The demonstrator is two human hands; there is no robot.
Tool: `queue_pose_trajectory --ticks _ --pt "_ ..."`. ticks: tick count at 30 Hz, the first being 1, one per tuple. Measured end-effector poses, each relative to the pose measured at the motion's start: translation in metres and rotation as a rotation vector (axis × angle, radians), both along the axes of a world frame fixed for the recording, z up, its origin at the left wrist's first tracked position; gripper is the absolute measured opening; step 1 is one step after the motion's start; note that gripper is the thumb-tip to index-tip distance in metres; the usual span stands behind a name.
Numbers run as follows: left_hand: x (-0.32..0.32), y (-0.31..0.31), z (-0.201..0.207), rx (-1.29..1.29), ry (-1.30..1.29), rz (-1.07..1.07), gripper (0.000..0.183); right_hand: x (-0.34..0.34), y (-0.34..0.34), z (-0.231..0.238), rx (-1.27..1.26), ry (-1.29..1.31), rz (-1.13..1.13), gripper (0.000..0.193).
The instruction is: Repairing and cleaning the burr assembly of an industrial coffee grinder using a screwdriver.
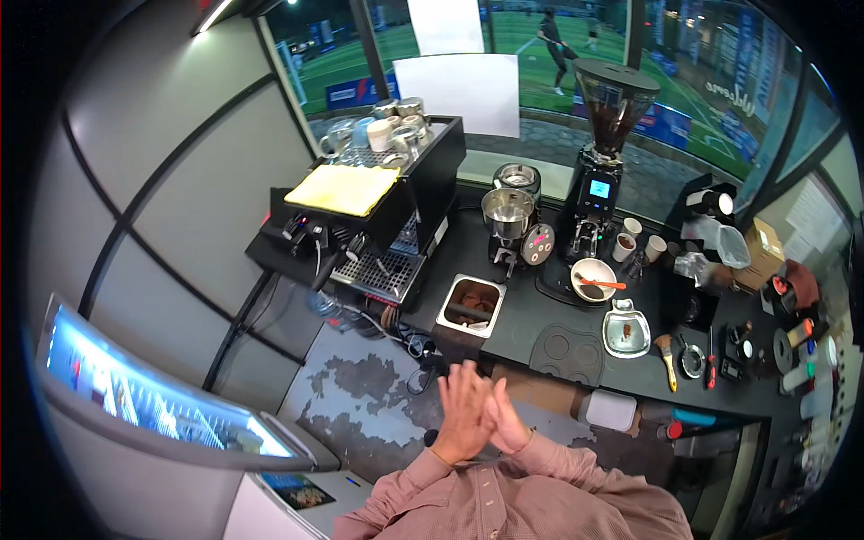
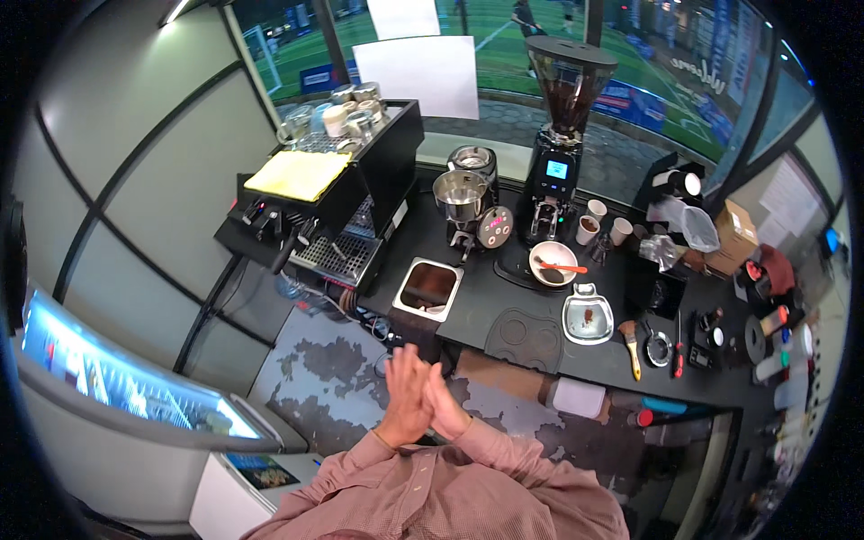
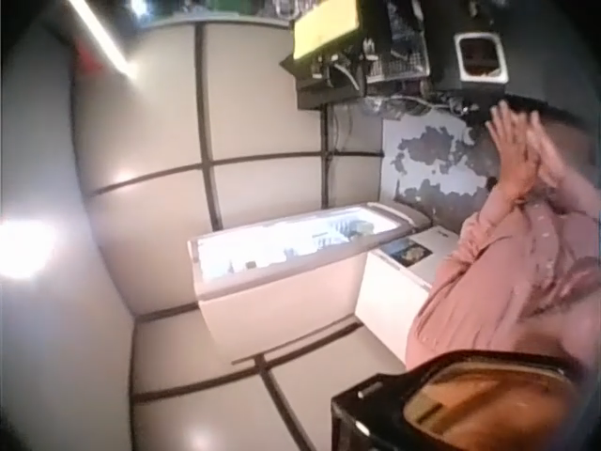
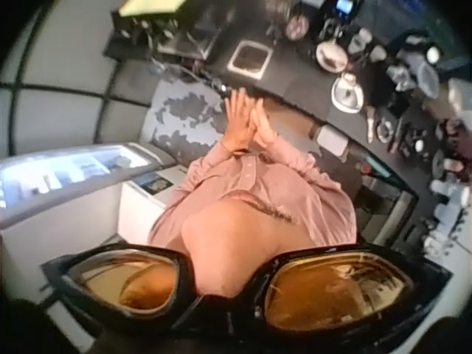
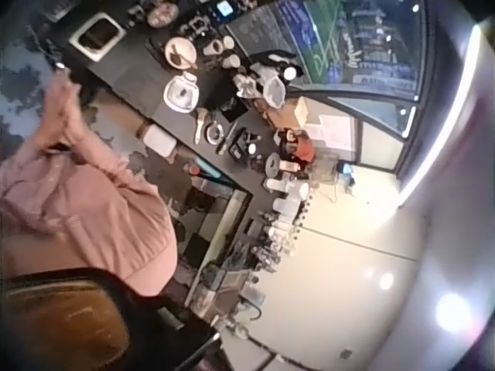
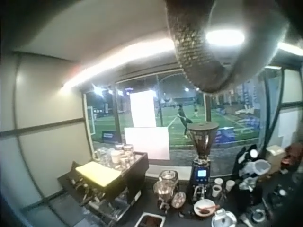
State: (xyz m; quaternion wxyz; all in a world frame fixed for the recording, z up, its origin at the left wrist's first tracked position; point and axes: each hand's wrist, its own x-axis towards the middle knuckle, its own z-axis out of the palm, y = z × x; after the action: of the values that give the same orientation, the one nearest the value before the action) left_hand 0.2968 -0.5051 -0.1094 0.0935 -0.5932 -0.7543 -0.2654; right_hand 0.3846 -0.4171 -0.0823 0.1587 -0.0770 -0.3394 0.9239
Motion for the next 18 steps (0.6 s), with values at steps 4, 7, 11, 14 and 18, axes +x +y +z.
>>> queue_pose_trajectory --ticks 4,7,11,14,18 --pt "-0.075 0.002 0.004 0.246 -1.361 -0.197 0.074 -0.064 -0.005 0.022 0.777 0.100 -0.199 0.090" --pt "-0.103 -0.018 0.037 0.491 -2.129 -0.355 0.073 -0.109 -0.007 -0.016 1.721 0.027 -0.299 0.085" --pt "-0.155 -0.031 0.055 0.349 -1.731 -0.271 0.066 -0.164 0.038 -0.031 1.200 -0.228 -0.334 0.074" --pt "-0.186 -0.043 0.075 0.191 -1.511 -0.119 0.034 -0.186 0.097 0.018 1.112 -0.187 -0.580 0.056" --pt "-0.217 -0.061 0.034 0.155 -1.646 -0.248 0.037 -0.250 0.189 0.091 1.158 -0.083 -0.804 0.055"
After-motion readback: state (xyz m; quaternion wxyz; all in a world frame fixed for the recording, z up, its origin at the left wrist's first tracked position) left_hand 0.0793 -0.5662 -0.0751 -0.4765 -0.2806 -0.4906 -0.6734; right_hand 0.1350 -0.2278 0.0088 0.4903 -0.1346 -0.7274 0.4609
